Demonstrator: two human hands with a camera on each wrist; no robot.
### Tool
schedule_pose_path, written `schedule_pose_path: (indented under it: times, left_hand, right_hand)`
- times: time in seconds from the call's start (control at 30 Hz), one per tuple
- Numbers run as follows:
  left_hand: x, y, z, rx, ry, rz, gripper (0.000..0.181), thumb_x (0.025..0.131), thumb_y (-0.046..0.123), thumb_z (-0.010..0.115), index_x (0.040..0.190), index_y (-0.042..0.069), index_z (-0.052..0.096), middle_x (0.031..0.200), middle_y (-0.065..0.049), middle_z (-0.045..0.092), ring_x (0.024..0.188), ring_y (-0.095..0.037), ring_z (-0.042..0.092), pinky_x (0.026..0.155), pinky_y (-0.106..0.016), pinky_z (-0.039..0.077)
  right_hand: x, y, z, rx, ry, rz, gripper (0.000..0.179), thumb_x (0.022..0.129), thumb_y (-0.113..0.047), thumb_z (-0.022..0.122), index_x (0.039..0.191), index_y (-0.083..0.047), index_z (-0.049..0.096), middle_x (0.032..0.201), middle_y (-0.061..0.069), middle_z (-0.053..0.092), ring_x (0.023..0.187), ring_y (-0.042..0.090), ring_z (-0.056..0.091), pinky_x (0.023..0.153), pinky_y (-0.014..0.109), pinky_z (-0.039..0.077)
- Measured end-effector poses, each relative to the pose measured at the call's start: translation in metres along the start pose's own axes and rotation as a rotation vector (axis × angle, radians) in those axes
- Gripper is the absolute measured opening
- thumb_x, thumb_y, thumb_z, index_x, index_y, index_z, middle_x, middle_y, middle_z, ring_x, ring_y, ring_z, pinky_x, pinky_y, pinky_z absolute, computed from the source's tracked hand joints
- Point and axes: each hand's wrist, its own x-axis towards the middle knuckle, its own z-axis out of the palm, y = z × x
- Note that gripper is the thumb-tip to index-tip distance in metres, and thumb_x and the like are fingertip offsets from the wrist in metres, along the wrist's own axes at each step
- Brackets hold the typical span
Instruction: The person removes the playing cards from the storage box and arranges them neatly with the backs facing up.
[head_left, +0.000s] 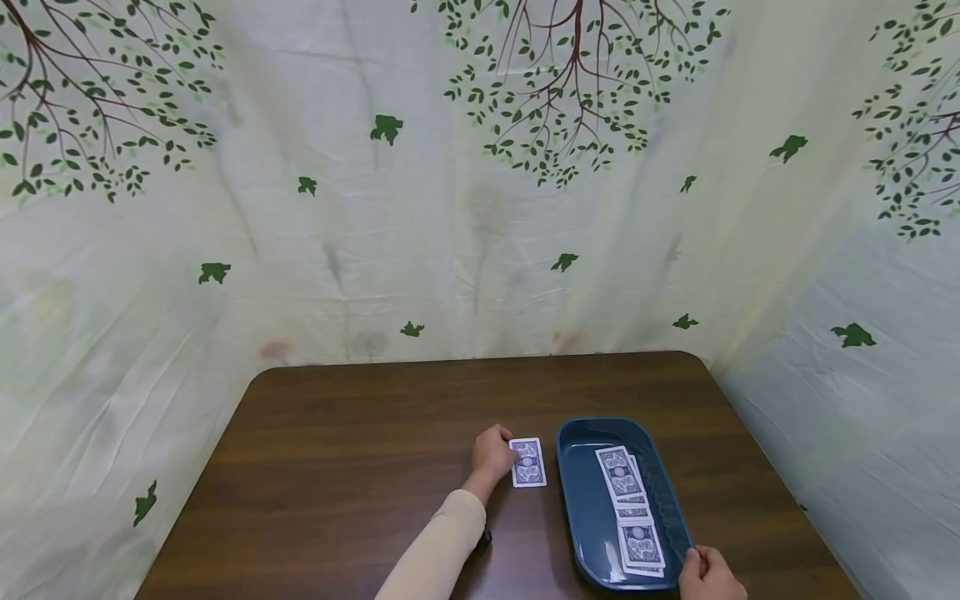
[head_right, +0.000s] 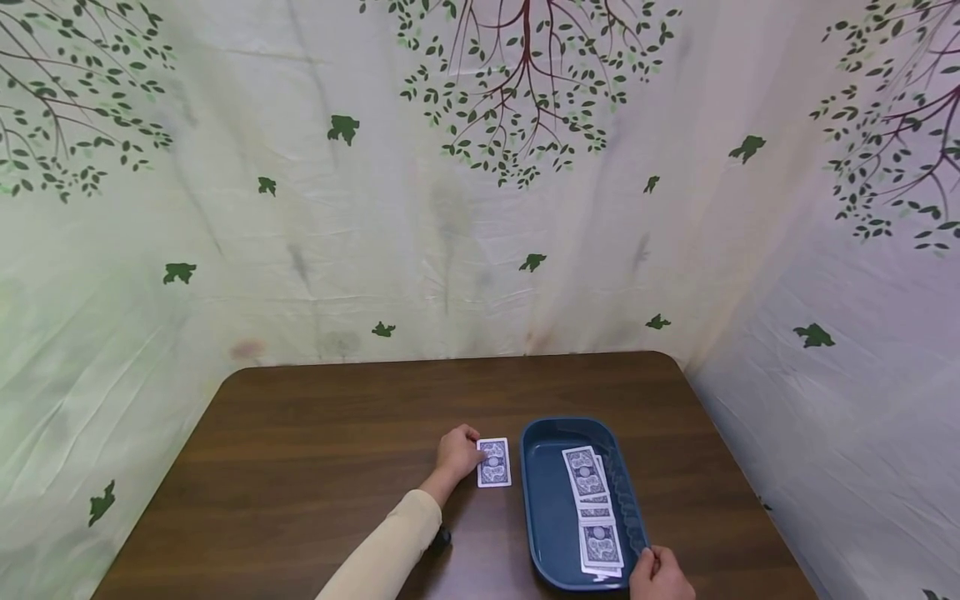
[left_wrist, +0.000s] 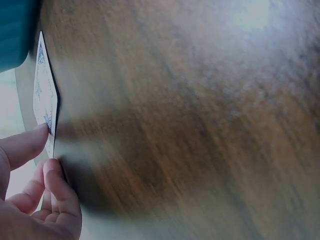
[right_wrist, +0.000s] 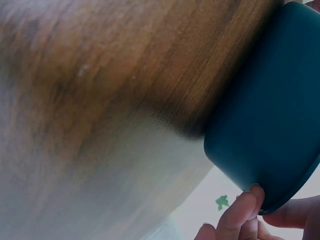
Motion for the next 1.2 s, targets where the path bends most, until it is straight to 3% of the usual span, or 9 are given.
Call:
schedule_pose_path:
  times: [0.33,0.57,0.7,0.87,1.0,1.2]
  left_hand:
    - [0.002,0.0,-0.006,-0.091,0.008,-0.01,0.02,0.069,0.002,0.082,0.085,0.001,0.07,0.079,-0.008,0.067,0.078,-0.029,0.062,0.073,-0.038,0.049]
    - [0.004,0.007,-0.01,-0.175,-0.012,-0.071,0.016,0.075,0.008,0.078,0.088,0.001,0.07,0.081,-0.007,0.069,0.077,-0.024,0.062,0.072,-0.036,0.048]
    - [0.006,0.018,-0.011,-0.241,-0.061,-0.054,0.015,0.079,0.01,0.077,0.089,0.002,0.07,0.082,-0.007,0.07,0.075,-0.02,0.064,0.069,-0.033,0.048]
    - [0.004,0.039,-0.01,-0.303,-0.129,0.013,0.013,0.083,0.009,0.075,0.091,0.001,0.069,0.081,-0.006,0.069,0.071,-0.016,0.061,0.065,-0.029,0.048]
    - [0.002,0.058,-0.011,-0.325,-0.152,0.069,0.013,0.083,0.008,0.075,0.092,0.001,0.07,0.077,-0.003,0.067,0.069,-0.013,0.06,0.062,-0.028,0.048]
    - [-0.001,0.081,-0.005,-0.361,-0.189,0.094,0.009,0.084,0.007,0.075,0.09,0.002,0.071,0.075,-0.001,0.066,0.067,-0.011,0.059,0.061,-0.026,0.048]
  right_hand:
    - [0.002,-0.002,-0.002,-0.03,-0.063,0.046,0.03,0.09,-0.016,0.05,0.096,0.011,0.06,0.071,0.015,0.06,0.067,0.036,0.058,0.061,0.044,0.044]
    - [0.003,-0.002,-0.003,-0.044,-0.095,0.052,0.031,0.091,-0.018,0.049,0.098,0.011,0.06,0.074,0.016,0.061,0.071,0.038,0.059,0.064,0.048,0.044]
    - [0.004,-0.003,-0.004,-0.061,-0.127,0.077,0.033,0.092,-0.019,0.048,0.101,0.011,0.059,0.075,0.017,0.061,0.072,0.037,0.059,0.067,0.05,0.044]
    - [0.006,-0.002,-0.005,-0.068,-0.144,0.076,0.034,0.093,-0.02,0.047,0.103,0.01,0.059,0.076,0.017,0.062,0.073,0.038,0.06,0.067,0.051,0.044]
    - [0.005,-0.002,-0.005,-0.066,-0.132,0.066,0.033,0.092,-0.019,0.047,0.102,0.009,0.06,0.076,0.017,0.062,0.073,0.038,0.06,0.067,0.05,0.043]
    - [0.004,-0.003,-0.005,-0.066,-0.135,0.07,0.033,0.093,-0.02,0.048,0.104,0.009,0.059,0.079,0.019,0.062,0.076,0.041,0.06,0.069,0.053,0.043]
